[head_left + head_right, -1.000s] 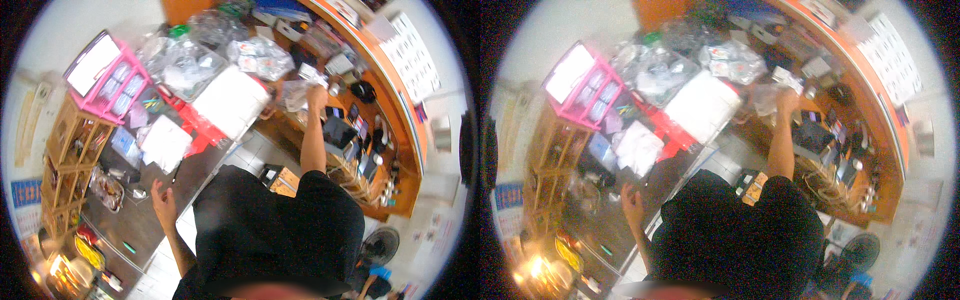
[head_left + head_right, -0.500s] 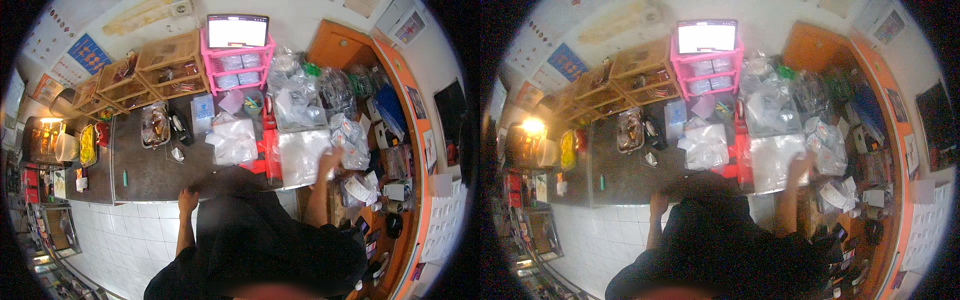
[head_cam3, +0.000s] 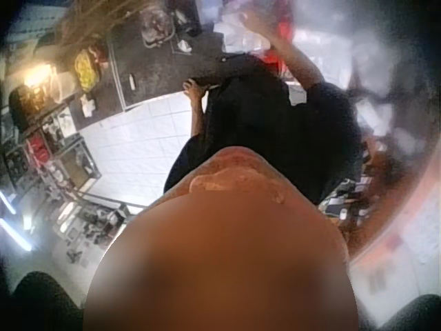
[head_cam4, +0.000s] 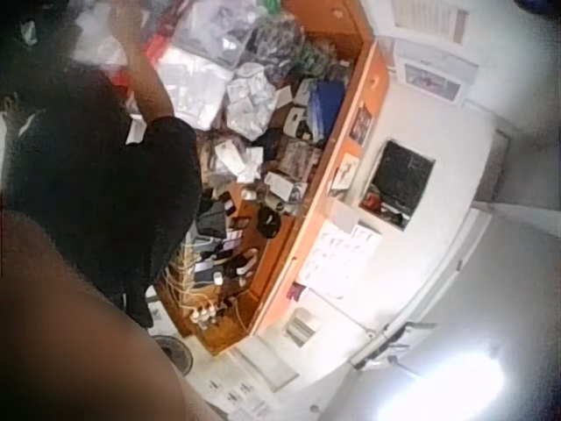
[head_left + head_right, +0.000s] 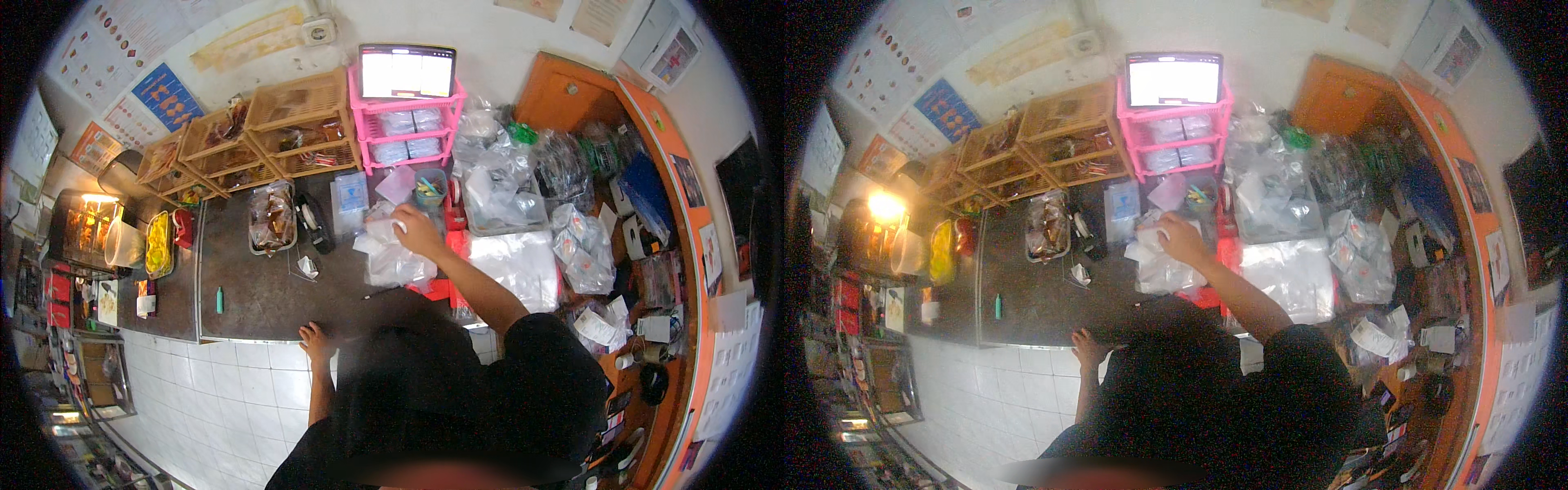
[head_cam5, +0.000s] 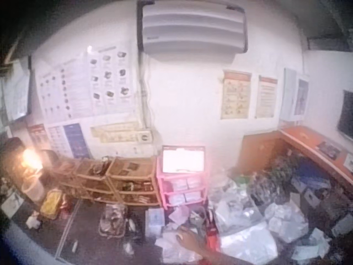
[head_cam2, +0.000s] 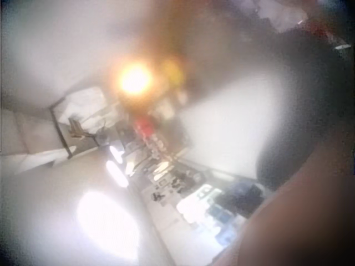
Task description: The person fills a plastic cup with ice from a bucket, dispenses a dark liquid from a beverage machine, and then places the cup on a counter. They then open a box of cookies, place a cookie into a plastic bag, and seal the bag.
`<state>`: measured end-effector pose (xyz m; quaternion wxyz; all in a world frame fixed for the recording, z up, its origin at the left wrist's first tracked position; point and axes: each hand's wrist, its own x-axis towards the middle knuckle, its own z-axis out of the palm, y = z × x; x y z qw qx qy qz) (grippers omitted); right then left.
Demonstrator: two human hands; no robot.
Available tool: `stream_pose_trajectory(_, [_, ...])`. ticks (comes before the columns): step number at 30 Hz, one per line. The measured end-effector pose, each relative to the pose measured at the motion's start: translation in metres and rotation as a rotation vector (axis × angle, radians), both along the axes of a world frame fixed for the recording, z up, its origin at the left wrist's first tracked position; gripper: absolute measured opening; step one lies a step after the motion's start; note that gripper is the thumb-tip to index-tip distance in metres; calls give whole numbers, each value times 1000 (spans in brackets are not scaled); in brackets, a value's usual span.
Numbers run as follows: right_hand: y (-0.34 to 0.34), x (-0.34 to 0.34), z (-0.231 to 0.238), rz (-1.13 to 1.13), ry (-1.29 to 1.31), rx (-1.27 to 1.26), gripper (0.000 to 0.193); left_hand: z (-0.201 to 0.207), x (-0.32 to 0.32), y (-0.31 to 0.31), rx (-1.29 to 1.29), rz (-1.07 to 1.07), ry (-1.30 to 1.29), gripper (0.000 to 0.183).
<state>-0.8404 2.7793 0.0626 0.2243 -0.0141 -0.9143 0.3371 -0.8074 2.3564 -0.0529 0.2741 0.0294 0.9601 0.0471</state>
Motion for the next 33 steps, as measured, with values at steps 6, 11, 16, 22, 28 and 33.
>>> stream_pose_trajectory(6, [74, -71, 62, -336, 219, 229, 46, -8, 6, -1, 11, -16, 29, 119])
stream_pose_trajectory(11, [132, -150, 105, -464, 292, 467, 54, -18, 5, -7, 17, -43, 81, 117])
stream_pose_trajectory(16, [150, -184, 105, -547, 123, 608, 58, -28, 7, -6, -32, -29, 126, 125])
stream_pose_trajectory(22, [156, -189, 94, -585, 143, 673, 58, -32, 8, -6, -39, -27, 125, 129])
stream_pose_trajectory(28, [157, -187, 92, -582, 178, 674, 55, -26, 10, -8, -10, -29, 106, 126])
stream_pose_trajectory(33, [153, -187, 94, -612, 184, 675, 52, -17, 11, -5, 12, -12, 88, 116])
